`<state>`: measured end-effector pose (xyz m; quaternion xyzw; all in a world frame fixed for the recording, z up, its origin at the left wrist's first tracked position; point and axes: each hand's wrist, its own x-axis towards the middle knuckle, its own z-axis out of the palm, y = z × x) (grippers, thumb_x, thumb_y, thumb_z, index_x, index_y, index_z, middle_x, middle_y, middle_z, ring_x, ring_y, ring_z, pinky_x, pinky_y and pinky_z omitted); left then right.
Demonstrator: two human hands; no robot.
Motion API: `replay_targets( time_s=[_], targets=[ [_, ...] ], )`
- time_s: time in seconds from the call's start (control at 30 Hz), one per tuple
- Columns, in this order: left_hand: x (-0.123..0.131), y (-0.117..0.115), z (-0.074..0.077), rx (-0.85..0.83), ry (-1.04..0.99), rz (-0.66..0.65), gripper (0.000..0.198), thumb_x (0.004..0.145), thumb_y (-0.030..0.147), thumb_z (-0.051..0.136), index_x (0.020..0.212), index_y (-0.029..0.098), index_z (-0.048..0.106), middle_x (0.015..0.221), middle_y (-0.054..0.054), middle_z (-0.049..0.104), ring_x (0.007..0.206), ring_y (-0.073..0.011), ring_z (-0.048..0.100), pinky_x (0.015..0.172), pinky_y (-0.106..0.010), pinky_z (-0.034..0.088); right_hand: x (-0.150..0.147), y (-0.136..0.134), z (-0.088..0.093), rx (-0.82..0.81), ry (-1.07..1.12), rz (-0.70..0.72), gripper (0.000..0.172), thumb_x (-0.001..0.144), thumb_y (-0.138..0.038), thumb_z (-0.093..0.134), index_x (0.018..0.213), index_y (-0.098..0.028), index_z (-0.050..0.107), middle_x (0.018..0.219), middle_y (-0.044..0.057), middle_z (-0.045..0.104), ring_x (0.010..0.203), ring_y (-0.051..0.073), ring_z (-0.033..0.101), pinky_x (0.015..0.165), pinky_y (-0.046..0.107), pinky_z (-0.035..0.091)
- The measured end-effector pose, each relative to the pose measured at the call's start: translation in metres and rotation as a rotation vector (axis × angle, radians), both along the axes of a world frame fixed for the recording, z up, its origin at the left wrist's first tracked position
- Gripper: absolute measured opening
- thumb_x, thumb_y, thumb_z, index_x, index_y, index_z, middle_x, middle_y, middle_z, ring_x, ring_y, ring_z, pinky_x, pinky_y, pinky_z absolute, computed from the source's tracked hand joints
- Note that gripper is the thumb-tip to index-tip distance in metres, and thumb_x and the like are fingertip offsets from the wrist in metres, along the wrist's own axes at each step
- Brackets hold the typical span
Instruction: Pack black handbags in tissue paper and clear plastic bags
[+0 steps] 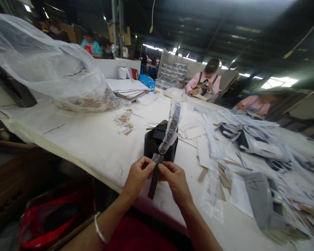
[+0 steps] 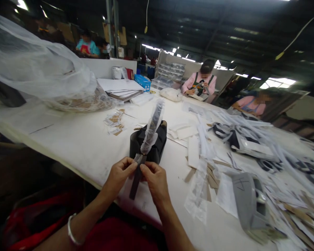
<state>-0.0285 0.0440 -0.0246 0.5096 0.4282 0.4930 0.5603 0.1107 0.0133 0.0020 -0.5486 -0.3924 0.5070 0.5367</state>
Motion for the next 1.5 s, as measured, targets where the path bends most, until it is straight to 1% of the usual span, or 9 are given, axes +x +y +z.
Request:
replay_targets(
  time_s=[0.2,0.4,0.5,0.6,0.8,0.97,1.2,1.37,1.5],
  targets=[
    [0.006,-0.004,0.002,-0.011,-0.016,0.054,0.033,0.082,0.048,0.066,0.078,0.017,0.057,0.067,0.003,0.055,0.055,-0.0096,0.046,0.053,-0.021,0.038,0.007,-0.001,0.002,-0.029,0.016,0.002,0.041,0.069,-0.048,0.081,0.091,-0.014,0.077,0.079,0.007,0.074,0.068,0.020,0.068,0.062,0.032,0.056],
    [0.009,-0.001,0.000,-0.020,-0.082,0.010,0.034,0.082,0.048,0.068,0.080,0.015,0.060,0.069,0.002,0.057,0.058,-0.0099,0.048,0.054,-0.021,0.040,0.006,0.002,0.004,-0.011,-0.015,-0.009,0.037,0.070,-0.046,0.081,0.087,-0.014,0.076,0.075,0.006,0.073,0.066,0.018,0.067,0.058,0.029,0.055],
    [0.010,0.003,0.002,-0.028,-0.094,0.013,0.034,0.082,0.049,0.066,0.078,0.016,0.059,0.065,0.003,0.054,0.054,-0.0088,0.043,0.051,-0.021,0.035,0.006,0.004,0.004,-0.016,0.000,-0.012,0.039,0.069,-0.048,0.081,0.086,-0.013,0.076,0.073,0.006,0.073,0.063,0.018,0.067,0.057,0.029,0.055],
    [0.011,0.003,0.008,-0.009,-0.073,0.045,0.032,0.082,0.047,0.066,0.077,0.016,0.058,0.066,0.003,0.055,0.055,-0.0095,0.046,0.052,-0.021,0.036,0.005,0.007,0.004,-0.034,-0.008,-0.032,0.042,0.068,-0.052,0.081,0.082,-0.013,0.075,0.069,0.006,0.072,0.059,0.018,0.066,0.056,0.029,0.055],
    [0.011,-0.004,0.015,0.261,0.310,0.202,0.019,0.086,0.031,0.060,0.071,0.019,0.060,0.064,0.002,0.058,0.058,-0.0118,0.051,0.056,-0.022,0.038,-0.002,0.011,0.009,0.035,-0.257,-0.115,0.038,0.071,-0.053,0.077,0.069,-0.015,0.072,0.056,0.002,0.065,0.050,0.016,0.060,0.049,0.027,0.050],
    [0.008,-0.011,0.007,0.570,0.521,0.215,0.013,0.091,0.020,0.053,0.086,0.021,0.064,0.079,-0.002,0.064,0.071,-0.0149,0.060,0.066,-0.025,0.043,-0.006,0.009,0.013,0.082,-0.416,-0.146,0.035,0.075,-0.051,0.072,0.066,-0.017,0.068,0.056,0.002,0.065,0.048,0.015,0.057,0.046,0.025,0.048],
    [0.007,-0.014,-0.005,0.820,0.715,0.251,0.022,0.097,0.015,0.043,0.108,0.015,0.063,0.084,-0.007,0.065,0.077,-0.0184,0.062,0.071,-0.028,0.049,-0.009,0.009,0.009,0.063,-0.252,-0.141,0.038,0.072,-0.053,0.076,0.066,-0.017,0.066,0.055,0.001,0.063,0.047,0.015,0.059,0.045,0.025,0.051],
    [0.006,-0.022,-0.009,0.935,0.834,0.194,0.036,0.100,0.012,0.036,0.134,0.011,0.048,0.091,-0.008,0.063,0.081,-0.0189,0.061,0.074,-0.030,0.053,-0.002,0.009,0.010,-0.027,-0.057,-0.038,0.045,0.068,-0.058,0.078,0.072,-0.014,0.068,0.059,0.002,0.066,0.050,0.016,0.062,0.050,0.028,0.057],
    [0.007,-0.028,-0.004,0.957,0.984,0.125,0.031,0.099,0.010,0.036,0.126,0.008,0.052,0.089,-0.009,0.061,0.079,-0.0212,0.060,0.071,-0.034,0.056,0.000,0.011,0.013,-0.054,-0.112,-0.030,0.042,0.065,-0.053,0.082,0.069,-0.014,0.068,0.057,0.001,0.065,0.050,0.015,0.062,0.048,0.026,0.055]
  ],
)
